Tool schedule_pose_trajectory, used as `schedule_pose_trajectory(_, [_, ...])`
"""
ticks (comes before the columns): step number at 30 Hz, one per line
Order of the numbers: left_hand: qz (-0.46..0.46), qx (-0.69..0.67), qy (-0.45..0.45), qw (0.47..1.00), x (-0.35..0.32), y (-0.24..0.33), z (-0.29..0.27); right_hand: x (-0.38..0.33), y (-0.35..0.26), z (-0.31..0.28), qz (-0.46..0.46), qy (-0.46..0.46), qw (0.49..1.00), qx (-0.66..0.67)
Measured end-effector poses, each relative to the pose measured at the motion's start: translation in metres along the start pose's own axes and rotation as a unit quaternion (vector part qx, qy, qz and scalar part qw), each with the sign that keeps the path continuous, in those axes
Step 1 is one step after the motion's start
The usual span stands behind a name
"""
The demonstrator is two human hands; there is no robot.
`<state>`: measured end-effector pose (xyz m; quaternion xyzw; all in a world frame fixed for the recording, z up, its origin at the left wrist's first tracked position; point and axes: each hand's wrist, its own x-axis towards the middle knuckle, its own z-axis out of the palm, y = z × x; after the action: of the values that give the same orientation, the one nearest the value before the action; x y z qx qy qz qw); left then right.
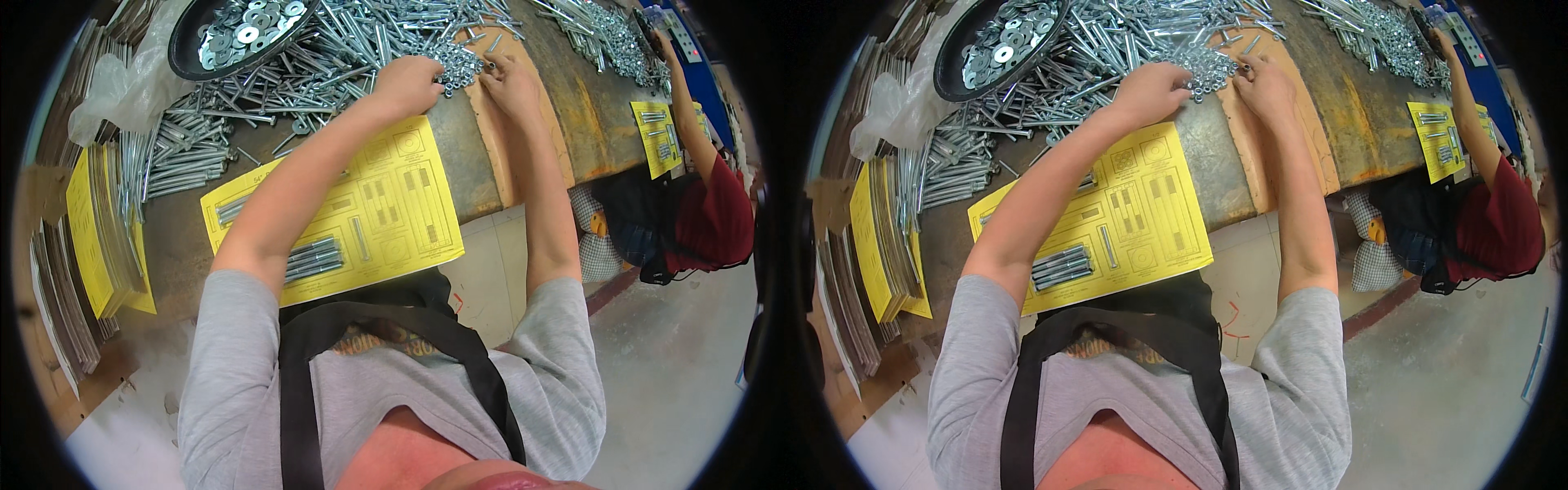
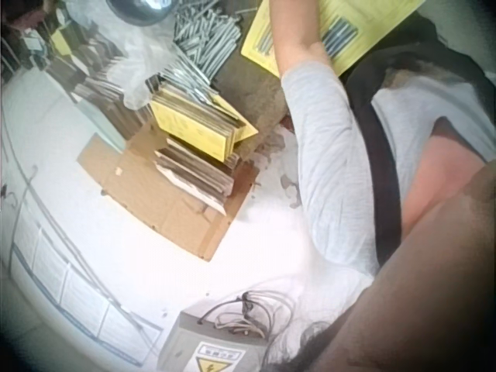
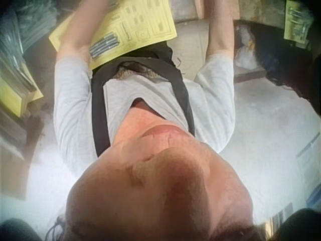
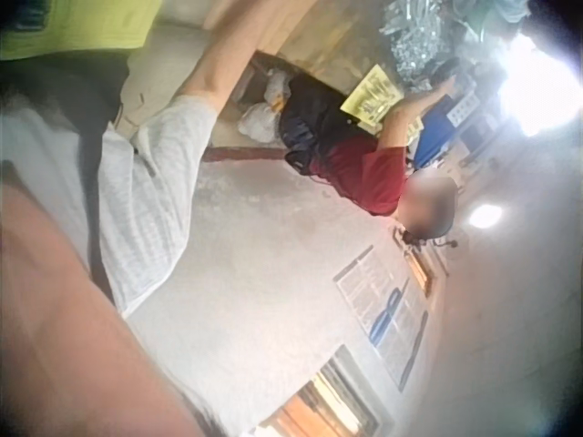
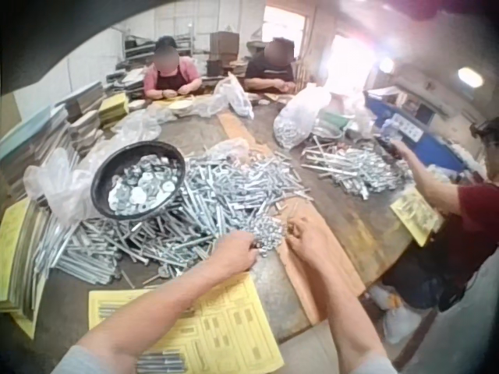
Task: The person sorts metal fasteners from a bulk pile on a table and places them into designated slots on yellow cardboard templates. The person repeatedly picks up bolts, nuts, and washers, arranges them on the template, and moves completed templates aside.
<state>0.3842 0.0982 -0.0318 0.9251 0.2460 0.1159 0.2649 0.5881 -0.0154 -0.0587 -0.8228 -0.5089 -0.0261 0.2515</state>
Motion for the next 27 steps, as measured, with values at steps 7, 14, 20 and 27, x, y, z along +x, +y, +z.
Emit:
schedule_pose_trajectory(7, [0.051, 0.029, 0.046, 0.997, -0.003, 0.013, 0.029, -0.009, -0.015, -0.023, 0.001, -0.122, 0.992, 0.018])
schedule_pose_trajectory(14, [0.108, 0.012, 0.006, 0.994, -0.009, 0.017, 0.038, -0.078, -0.027, -0.046, -0.03, -0.102, 0.991, 0.085])
schedule_pose_trajectory(20, [0.064, -0.054, -0.037, 0.996, -0.016, 0.015, 0.025, -0.086, -0.024, -0.041, -0.025, -0.069, 0.995, 0.075])
schedule_pose_trajectory(27, [0.08, -0.03, -0.017, 0.996, -0.018, 0.014, 0.024, -0.089, -0.023, -0.037, -0.024, -0.053, 0.996, 0.066])
